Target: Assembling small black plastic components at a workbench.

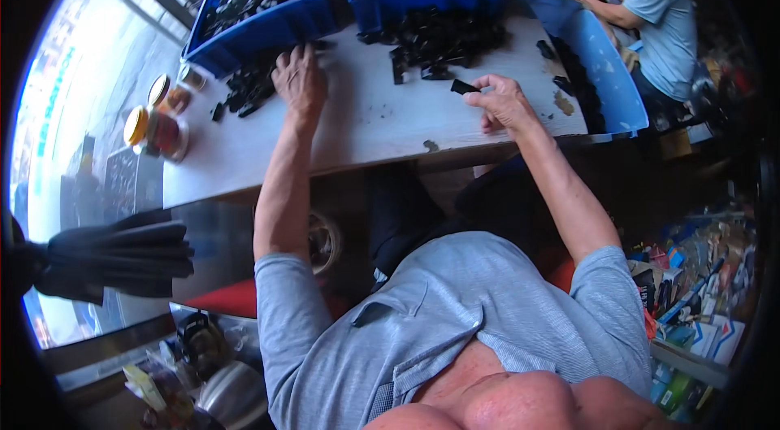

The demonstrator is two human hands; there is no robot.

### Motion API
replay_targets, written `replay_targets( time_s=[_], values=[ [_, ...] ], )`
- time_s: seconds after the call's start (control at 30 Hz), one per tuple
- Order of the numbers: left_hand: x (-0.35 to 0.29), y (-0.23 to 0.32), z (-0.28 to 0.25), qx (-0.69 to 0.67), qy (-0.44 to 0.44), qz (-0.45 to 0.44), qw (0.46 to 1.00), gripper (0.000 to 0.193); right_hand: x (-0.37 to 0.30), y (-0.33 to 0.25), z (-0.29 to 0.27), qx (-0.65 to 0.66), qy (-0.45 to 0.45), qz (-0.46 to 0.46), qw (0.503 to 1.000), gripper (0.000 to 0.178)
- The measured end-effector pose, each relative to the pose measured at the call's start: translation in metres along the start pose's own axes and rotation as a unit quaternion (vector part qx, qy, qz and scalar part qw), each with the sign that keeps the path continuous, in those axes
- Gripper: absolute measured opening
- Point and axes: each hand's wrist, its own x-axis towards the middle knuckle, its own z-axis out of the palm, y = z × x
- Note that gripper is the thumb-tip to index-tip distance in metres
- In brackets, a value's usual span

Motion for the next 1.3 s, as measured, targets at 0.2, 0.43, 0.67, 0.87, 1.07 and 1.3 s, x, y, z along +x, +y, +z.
replay_targets(
  time_s=[0.2, 0.43, 0.67, 0.87, 1.07, 1.3],
  values=[
    [-0.012, 0.004, 0.001, -0.018, 0.01, 0.071, 0.997, 0.028, 0.007, 0.005, -0.04, 0.06, 0.056, 0.009, 0.997, 0.043],
    [-0.042, 0.029, -0.028, -0.092, 0.005, 0.153, 0.984, 0.034, 0.03, 0.006, -0.107, 0.141, 0.327, -0.019, 0.934, 0.036],
    [-0.04, 0.034, -0.034, -0.085, -0.025, 0.151, 0.985, 0.036, 0.035, -0.001, -0.06, 0.074, 0.163, -0.007, 0.984, 0.056],
    [-0.048, 0.033, -0.028, -0.165, -0.028, 0.19, 0.968, 0.027, 0.048, -0.019, -0.011, -0.058, 0.104, -0.019, 0.993, 0.062],
    [-0.048, 0.03, -0.02, -0.213, 0.003, 0.155, 0.965, 0.028, 0.06, -0.017, 0.007, -0.128, 0.109, -0.056, 0.984, 0.055],
    [-0.044, 0.029, -0.015, -0.193, -0.001, 0.052, 0.98, 0.024, 0.055, -0.007, -0.001, -0.044, 0.114, -0.043, 0.992, 0.045]
  ],
)
